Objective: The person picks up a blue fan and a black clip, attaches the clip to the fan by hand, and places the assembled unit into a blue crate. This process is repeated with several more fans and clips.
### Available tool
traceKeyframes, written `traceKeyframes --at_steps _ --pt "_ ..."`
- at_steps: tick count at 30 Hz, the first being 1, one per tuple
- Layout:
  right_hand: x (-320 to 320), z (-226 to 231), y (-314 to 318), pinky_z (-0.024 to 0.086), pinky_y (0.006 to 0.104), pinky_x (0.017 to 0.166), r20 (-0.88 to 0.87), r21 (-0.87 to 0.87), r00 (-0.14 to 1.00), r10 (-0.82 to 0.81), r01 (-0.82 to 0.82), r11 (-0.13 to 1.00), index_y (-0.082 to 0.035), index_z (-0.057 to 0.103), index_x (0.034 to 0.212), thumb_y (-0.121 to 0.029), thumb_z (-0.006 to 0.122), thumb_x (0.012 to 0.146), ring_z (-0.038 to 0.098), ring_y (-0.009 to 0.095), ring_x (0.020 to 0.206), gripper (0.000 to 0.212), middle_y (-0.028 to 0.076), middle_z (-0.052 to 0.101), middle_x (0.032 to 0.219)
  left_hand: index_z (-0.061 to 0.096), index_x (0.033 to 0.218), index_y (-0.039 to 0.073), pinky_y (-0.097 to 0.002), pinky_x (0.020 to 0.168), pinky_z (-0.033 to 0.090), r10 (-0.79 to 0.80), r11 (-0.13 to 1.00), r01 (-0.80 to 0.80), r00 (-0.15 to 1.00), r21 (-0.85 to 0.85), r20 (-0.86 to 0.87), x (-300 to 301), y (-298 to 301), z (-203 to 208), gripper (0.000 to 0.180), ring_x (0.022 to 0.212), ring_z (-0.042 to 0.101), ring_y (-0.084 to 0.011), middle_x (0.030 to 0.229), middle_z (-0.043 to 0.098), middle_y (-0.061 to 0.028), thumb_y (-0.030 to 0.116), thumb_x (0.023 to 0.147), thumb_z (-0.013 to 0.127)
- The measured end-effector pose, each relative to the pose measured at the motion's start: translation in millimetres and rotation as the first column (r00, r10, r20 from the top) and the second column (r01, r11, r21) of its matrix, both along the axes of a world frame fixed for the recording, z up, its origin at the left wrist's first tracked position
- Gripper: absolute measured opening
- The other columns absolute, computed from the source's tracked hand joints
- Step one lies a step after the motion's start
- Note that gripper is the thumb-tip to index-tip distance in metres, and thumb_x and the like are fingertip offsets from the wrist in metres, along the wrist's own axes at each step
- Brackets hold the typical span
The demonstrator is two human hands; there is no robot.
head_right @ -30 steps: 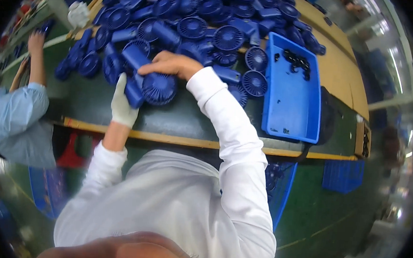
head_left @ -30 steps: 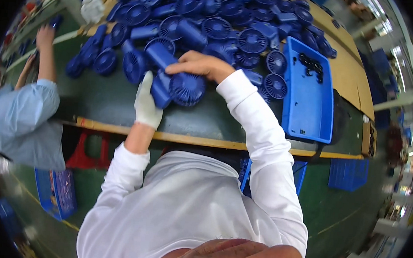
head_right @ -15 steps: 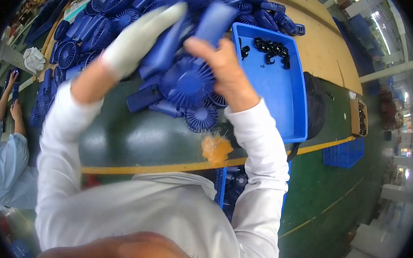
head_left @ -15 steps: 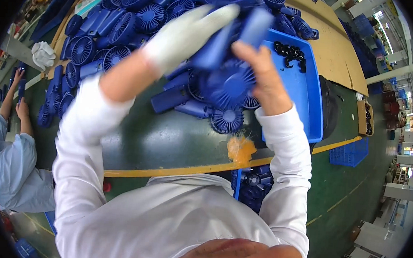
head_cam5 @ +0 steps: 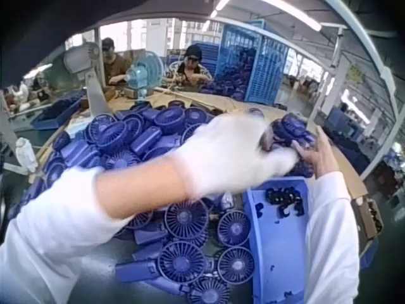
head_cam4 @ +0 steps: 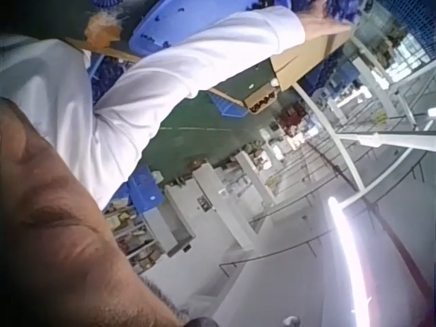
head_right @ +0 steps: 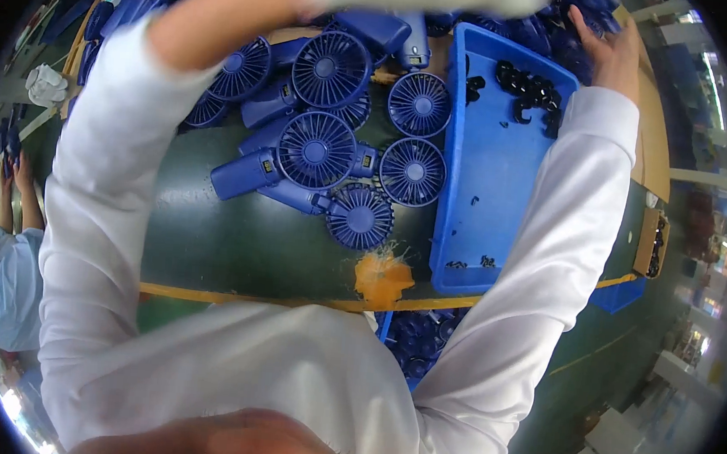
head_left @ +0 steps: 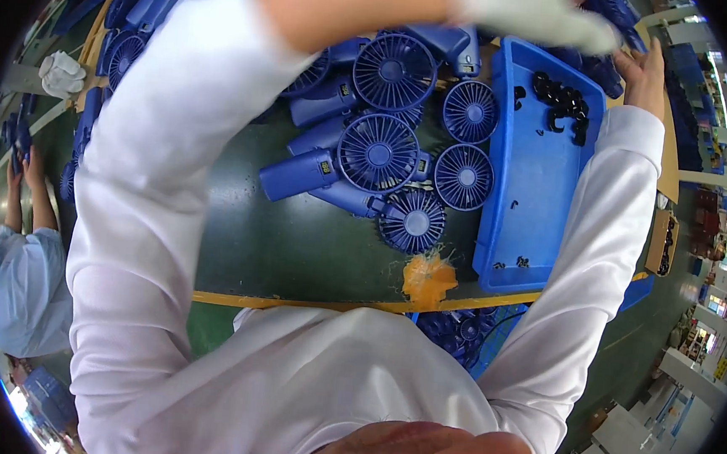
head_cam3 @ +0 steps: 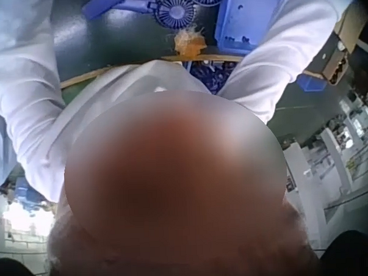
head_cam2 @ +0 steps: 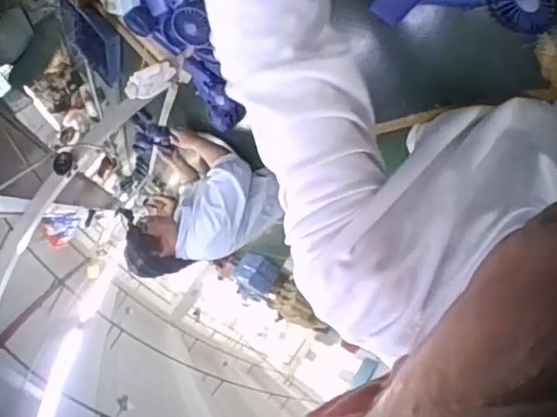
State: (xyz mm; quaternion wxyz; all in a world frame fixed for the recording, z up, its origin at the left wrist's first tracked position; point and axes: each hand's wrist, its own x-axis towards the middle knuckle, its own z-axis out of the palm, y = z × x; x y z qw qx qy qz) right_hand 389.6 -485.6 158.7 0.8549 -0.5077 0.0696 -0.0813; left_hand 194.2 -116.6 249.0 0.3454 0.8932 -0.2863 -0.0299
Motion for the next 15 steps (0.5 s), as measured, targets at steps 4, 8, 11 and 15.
traceKeyframes --at_steps 4,8,11,15 --pt "-33.8 -3.0 33.4 0.058 0.0448 0.087 -0.07 -0.437 0.991 -0.111 0.07 0.897 0.013 0.043 0.128 -0.02 0.06 0.095 0.065 0.037 0.104 0.05 0.029 0.06 0.116 0.067 0.088 0.004 -0.0389 0.067 0.053 -0.056 0.946 -0.06 0.938 0.319 0.343 -79.1 64.3 -85.6 0.049 0.077 0.066 -0.0313 0.083 0.065 -0.0136 0.046 0.065 0.079" --pt "-121.2 -39.8 35.8 0.056 0.0425 0.067 0.098 -0.973 0.995 -0.016 0.1 0.209 -0.004 0.073 0.086 -0.032 0.067 0.086 0.071 0.031 0.081 0.028 0.015 0.071 0.083 0.065 0.097 0.006 -0.038 0.071 0.054 0.046 0.851 -0.145 0.978 0.505 0.203 -140.0 93.3 -136.0 0.054 0.091 0.063 -0.0278 0.092 0.064 -0.0095 0.045 0.064 0.081" --pt "-167.6 -71.9 65.6 0.055 0.0464 0.076 0.016 -0.918 0.998 -0.053 -0.007 -0.397 -0.006 0.073 0.086 -0.032 0.069 0.081 0.068 0.038 0.084 0.027 0.02 0.07 0.088 0.064 0.091 0.005 -0.0408 0.074 0.054 0.142 0.871 -0.217 0.97 0.441 0.197 -151.0 91.1 -161.0 0.049 0.092 0.063 -0.0307 0.091 0.064 -0.0118 0.045 0.068 0.079" --pt "-195.3 -99.7 79.8 0.055 0.0469 0.083 -0.011 -0.826 0.991 -0.135 -0.085 -0.557 -0.005 0.07 0.097 -0.021 0.066 0.083 0.068 0.038 0.095 0.022 0.022 0.069 0.101 0.065 0.09 0.002 -0.044 0.078 0.053 0.223 0.877 -0.204 0.975 0.436 0.008 -129.2 88.4 -167.7 0.047 0.089 0.066 -0.0357 0.094 0.066 -0.0175 0.041 0.067 0.078"
